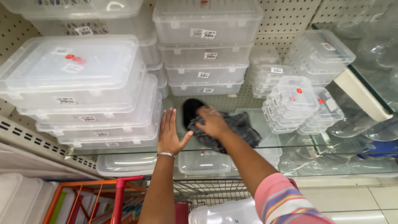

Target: Selecting plastic containers from a shelf, wiping them with a cloth, and placing them into a shopping cart.

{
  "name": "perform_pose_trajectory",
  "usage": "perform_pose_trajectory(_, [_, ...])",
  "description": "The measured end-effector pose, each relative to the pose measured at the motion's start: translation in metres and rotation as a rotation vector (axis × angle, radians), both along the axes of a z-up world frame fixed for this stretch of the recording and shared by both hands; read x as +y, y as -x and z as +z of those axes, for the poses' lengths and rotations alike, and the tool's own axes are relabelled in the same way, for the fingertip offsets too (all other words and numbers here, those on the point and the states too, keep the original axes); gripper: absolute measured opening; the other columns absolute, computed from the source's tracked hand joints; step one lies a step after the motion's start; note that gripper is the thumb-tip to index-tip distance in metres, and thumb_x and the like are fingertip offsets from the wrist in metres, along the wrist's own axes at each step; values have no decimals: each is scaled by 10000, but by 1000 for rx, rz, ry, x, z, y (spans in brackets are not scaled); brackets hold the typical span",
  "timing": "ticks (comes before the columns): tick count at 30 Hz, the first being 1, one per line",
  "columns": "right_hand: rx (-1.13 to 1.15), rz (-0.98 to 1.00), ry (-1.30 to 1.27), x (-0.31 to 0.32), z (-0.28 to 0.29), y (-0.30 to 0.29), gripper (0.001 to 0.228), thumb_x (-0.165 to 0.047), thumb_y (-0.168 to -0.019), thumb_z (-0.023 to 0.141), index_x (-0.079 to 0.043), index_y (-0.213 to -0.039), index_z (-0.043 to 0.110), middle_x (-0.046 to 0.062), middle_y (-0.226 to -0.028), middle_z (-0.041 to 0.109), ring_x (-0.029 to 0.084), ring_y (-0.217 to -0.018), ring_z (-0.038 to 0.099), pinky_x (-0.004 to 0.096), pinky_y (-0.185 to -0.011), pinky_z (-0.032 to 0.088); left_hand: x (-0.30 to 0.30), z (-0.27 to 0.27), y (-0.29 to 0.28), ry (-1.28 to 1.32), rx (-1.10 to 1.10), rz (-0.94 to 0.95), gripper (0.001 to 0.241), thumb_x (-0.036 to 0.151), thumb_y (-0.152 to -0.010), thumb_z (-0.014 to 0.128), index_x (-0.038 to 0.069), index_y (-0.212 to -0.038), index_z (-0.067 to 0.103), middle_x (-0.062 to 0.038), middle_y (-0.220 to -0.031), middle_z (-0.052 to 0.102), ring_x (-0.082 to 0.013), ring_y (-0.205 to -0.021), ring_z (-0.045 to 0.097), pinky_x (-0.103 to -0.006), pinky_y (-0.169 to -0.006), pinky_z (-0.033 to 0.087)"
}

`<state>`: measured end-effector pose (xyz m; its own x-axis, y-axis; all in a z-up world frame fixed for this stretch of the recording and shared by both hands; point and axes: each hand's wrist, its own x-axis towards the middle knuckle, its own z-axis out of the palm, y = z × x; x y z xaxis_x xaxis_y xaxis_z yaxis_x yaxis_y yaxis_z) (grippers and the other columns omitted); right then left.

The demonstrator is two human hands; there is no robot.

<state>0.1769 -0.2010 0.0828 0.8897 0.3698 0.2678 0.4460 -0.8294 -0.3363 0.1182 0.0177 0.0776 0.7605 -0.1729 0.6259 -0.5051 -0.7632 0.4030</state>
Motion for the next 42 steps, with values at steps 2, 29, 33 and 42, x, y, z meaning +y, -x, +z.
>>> perform_pose_trajectory(2, [10, -101, 28, -39, -12, -18, 647, -432, -880, 663, -29, -1372, 546, 218, -1478, 517, 350, -1399, 433, 453, -1214, 258, 0, 0, -3, -7, 37, -1, 1016, 619, -854, 655, 29, -1588, 276, -170, -1646, 305, -363, -1557, 193, -479, -1253, 226])
perform_pose_trajectory(29, [291, -396, -331, -130, -18, 233, 434, -244, -999, 551, -83, -1402, 576, 164, -1224, 697, 331, -1207, 619, 394, -1084, 461, -86, -33, 116, 276, 352, -261, 581, 265, -915, 669, 46, -1425, 501, -188, -1433, 574, -379, -1358, 513, -437, -1118, 406])
perform_pose_trajectory(33, [587, -268, -1060, -156, -53, 310, 452, -135, -968, 552, -107, -1418, 515, -4, -1391, 603, 148, -1296, 528, 313, -1075, 390, -126, -52, 200, 553, 857, -622, 737, 434, -977, 638, 68, -1547, 349, -174, -1525, 514, -297, -1453, 480, -389, -1184, 366])
perform_pose_trajectory(42, [557, -198, -1102, -208, -145, 413, 400, -103, -878, 652, -92, -1278, 641, 88, -1247, 720, 203, -1099, 684, 347, -955, 562, -154, -63, 304, 1361, 1723, -161, 816, 723, -926, 312, 216, -1564, 322, -75, -1577, 391, -309, -1452, 437, -503, -1179, 315])
